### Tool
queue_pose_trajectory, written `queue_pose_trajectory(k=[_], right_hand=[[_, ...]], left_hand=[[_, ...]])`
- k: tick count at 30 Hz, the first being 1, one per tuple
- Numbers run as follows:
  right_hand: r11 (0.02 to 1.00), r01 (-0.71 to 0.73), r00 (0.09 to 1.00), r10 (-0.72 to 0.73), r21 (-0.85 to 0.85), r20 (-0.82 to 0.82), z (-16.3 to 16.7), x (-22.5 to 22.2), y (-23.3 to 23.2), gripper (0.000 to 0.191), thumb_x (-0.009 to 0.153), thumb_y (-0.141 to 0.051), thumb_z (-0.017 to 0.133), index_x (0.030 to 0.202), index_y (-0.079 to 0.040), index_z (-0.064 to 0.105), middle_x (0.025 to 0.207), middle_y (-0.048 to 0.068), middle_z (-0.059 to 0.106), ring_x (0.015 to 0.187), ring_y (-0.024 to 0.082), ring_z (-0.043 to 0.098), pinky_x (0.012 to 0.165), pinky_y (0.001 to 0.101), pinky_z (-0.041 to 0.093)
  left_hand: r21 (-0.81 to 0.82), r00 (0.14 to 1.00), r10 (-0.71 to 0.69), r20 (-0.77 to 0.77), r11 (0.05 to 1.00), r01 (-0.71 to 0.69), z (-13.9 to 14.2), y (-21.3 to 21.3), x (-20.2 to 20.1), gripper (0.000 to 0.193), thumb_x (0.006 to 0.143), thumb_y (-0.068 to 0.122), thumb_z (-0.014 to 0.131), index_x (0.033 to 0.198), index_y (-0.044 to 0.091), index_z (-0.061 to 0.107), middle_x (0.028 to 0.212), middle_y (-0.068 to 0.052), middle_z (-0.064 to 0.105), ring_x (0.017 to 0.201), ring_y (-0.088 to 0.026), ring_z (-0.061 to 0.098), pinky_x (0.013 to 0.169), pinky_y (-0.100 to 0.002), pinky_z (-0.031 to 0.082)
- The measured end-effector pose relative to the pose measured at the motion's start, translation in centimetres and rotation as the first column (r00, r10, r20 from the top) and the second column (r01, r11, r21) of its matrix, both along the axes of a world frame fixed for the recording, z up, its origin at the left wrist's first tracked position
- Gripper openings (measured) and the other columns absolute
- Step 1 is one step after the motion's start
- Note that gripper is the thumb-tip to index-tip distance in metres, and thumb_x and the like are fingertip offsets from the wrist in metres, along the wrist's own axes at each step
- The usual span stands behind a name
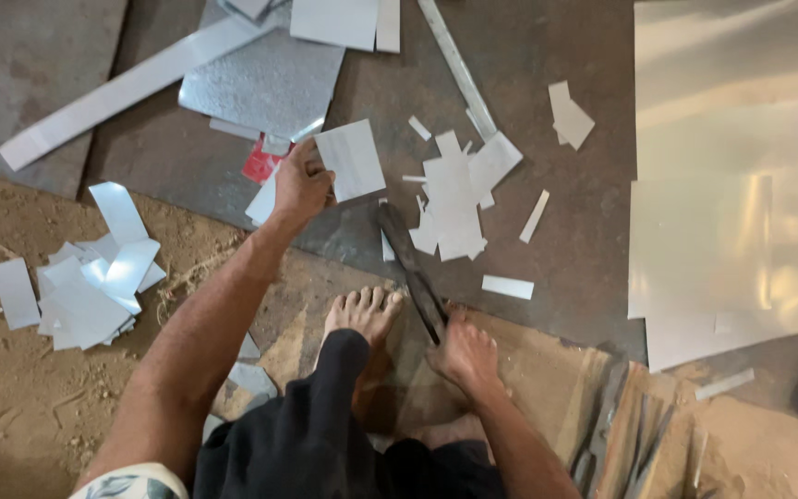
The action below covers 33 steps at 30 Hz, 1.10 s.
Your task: The person sits on the floor and uses tin snips to cut a large sheet of metal into smaller rectangular pieces. They repeatedly position the sheet, cut strips, and set the cut pieces aside on the floor.
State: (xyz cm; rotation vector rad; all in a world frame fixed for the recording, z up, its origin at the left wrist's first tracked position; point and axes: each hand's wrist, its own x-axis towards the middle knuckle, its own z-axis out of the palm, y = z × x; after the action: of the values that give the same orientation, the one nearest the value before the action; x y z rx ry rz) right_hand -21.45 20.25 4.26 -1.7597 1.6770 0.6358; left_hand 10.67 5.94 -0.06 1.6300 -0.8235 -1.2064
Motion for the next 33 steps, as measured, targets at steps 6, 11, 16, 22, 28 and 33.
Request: queue_pose_trajectory(k=[6, 11, 16, 22, 28, 33], right_hand=[[0.716, 0.309, 0.467, -0.687, 0.625, 0.556, -3.5, -2.7, 1.8, 0.031, 0.091, -0.014, 0.058, 0.107, 0.012, 0.063, 0.085, 0.015, 0.069, 0.078, 0.028, 0.069, 0.061, 0.0375, 0.056], [0.550, 0.363, 0.289, -0.834, 0.752, 0.470, -3.4, -4.1, 1.3, 0.021, 0.085, -0.010, 0.057, 0.105, -0.005, 0.057, 0.084, 0.005, 0.068, 0.077, 0.020, 0.069, 0.065, 0.0381, 0.061], [0.803, 0.372, 0.664, -0.581, 0.466, 0.471, -0.5, -3.8, 0.4, 0.026, 0.089, -0.011, 0.061, 0.112, 0.000, 0.060, 0.086, 0.010, 0.067, 0.078, 0.019, 0.067, 0.065, 0.0357, 0.055], [0.704, 0.388, 0.569, -0.690, 0.595, 0.446, 0.6, -2.4, 0.3, 0.053, 0.087, -0.018, 0.065, 0.137, -0.012, 0.046, 0.103, 0.005, 0.062, 0.087, 0.018, 0.066, 0.074, 0.0374, 0.060], [0.685, 0.435, 0.517, -0.722, 0.585, 0.460, -0.8, -2.6, 1.2, 0.054, 0.090, -0.030, 0.065, 0.136, -0.014, 0.042, 0.101, -0.002, 0.058, 0.084, 0.012, 0.061, 0.069, 0.0356, 0.057], [0.771, 0.399, 0.659, -0.617, 0.496, 0.430, -3.1, -3.4, 2.4, 0.050, 0.096, -0.053, 0.064, 0.093, -0.004, 0.071, 0.071, 0.004, 0.059, 0.060, 0.014, 0.057, 0.051, 0.0312, 0.047]], left_hand=[[0.047, 0.996, 0.063, 0.069, 0.997, -0.066, -1.5, -2.0, 0.9, 0.063, 0.086, -0.008, 0.063, 0.145, 0.010, 0.054, 0.086, -0.009, 0.074, 0.061, -0.017, 0.068, 0.044, -0.031, 0.056], [0.114, 0.997, 0.080, -0.014, 0.990, -0.078, -2.1, -2.5, -0.8, 0.062, 0.085, -0.008, 0.066, 0.142, 0.011, 0.056, 0.100, -0.006, 0.074, 0.074, -0.015, 0.072, 0.049, -0.031, 0.063], [0.197, 0.987, -0.003, -0.158, 0.980, 0.034, -2.7, -1.5, -4.0, 0.060, 0.091, -0.008, 0.063, 0.146, 0.012, 0.052, 0.106, -0.011, 0.072, 0.080, -0.019, 0.072, 0.055, -0.031, 0.066], [0.270, 0.953, -0.041, -0.299, 0.955, 0.126, -2.9, 0.5, -6.9, 0.060, 0.094, -0.007, 0.059, 0.150, 0.011, 0.044, 0.106, -0.011, 0.070, 0.081, -0.020, 0.074, 0.062, -0.033, 0.069], [0.260, 0.948, -0.019, -0.317, 0.960, 0.106, -3.4, 1.1, -7.0, 0.058, 0.094, -0.007, 0.060, 0.147, 0.008, 0.047, 0.104, -0.012, 0.069, 0.079, -0.020, 0.073, 0.061, -0.035, 0.067], [0.253, 0.947, -0.004, -0.321, 0.963, 0.090, -4.0, 1.4, -7.2, 0.051, 0.092, -0.007, 0.061, 0.140, 0.007, 0.052, 0.101, -0.009, 0.072, 0.078, -0.019, 0.073, 0.060, -0.035, 0.067]])
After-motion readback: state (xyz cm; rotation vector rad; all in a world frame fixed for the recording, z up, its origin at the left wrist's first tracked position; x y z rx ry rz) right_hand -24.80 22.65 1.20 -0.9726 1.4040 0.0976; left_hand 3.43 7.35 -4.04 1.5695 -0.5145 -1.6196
